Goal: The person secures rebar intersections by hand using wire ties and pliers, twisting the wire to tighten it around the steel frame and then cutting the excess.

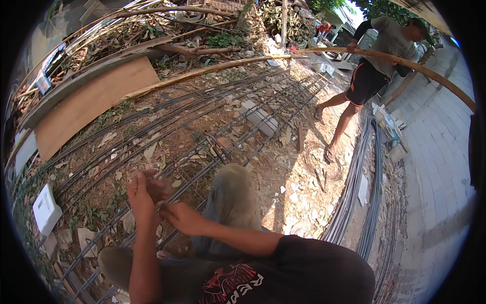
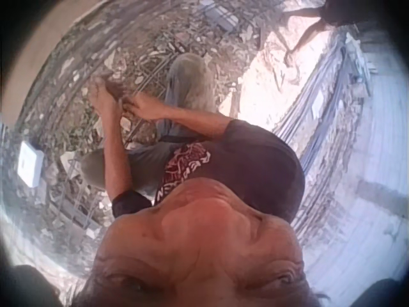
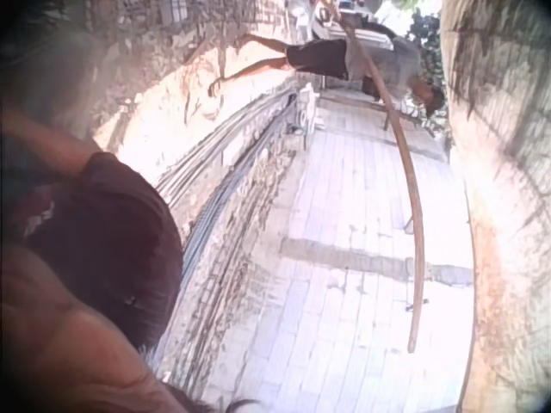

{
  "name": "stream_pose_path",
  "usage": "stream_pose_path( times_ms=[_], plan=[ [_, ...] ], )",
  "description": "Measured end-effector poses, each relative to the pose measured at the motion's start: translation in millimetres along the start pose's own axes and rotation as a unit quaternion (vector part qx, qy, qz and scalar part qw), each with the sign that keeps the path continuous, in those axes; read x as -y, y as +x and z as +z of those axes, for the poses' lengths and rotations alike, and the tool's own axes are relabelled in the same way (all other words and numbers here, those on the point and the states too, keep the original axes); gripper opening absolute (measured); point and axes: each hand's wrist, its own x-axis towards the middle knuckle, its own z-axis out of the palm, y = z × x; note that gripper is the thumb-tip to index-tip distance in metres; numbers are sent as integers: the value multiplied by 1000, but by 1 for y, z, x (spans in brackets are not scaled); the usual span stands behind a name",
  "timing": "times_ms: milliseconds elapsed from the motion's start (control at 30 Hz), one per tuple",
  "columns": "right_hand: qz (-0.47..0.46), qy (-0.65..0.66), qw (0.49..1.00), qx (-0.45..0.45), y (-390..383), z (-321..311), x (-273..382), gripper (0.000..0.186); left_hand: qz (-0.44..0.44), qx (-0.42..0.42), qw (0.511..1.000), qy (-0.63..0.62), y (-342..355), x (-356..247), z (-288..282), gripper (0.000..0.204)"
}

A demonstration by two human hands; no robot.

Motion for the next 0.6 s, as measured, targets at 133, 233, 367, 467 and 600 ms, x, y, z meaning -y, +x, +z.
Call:
stream_pose_path(
  times_ms=[133,233,367,467,600],
  plan=[
    [-25,-10,998,54,-3,8,-9,29,31,9,996,-82,24,0,-37,37],
    [-21,-57,993,99,-8,5,-9,32,59,-33,995,-68,38,-6,-49,37],
    [-32,92,992,-76,6,-22,-9,44,70,101,987,105,31,2,-38,38],
    [-45,148,977,-145,38,-51,18,38,125,192,947,226,16,19,-28,40],
    [-12,141,977,-158,43,-74,37,30,106,256,934,224,10,29,-19,40]
  ],
)
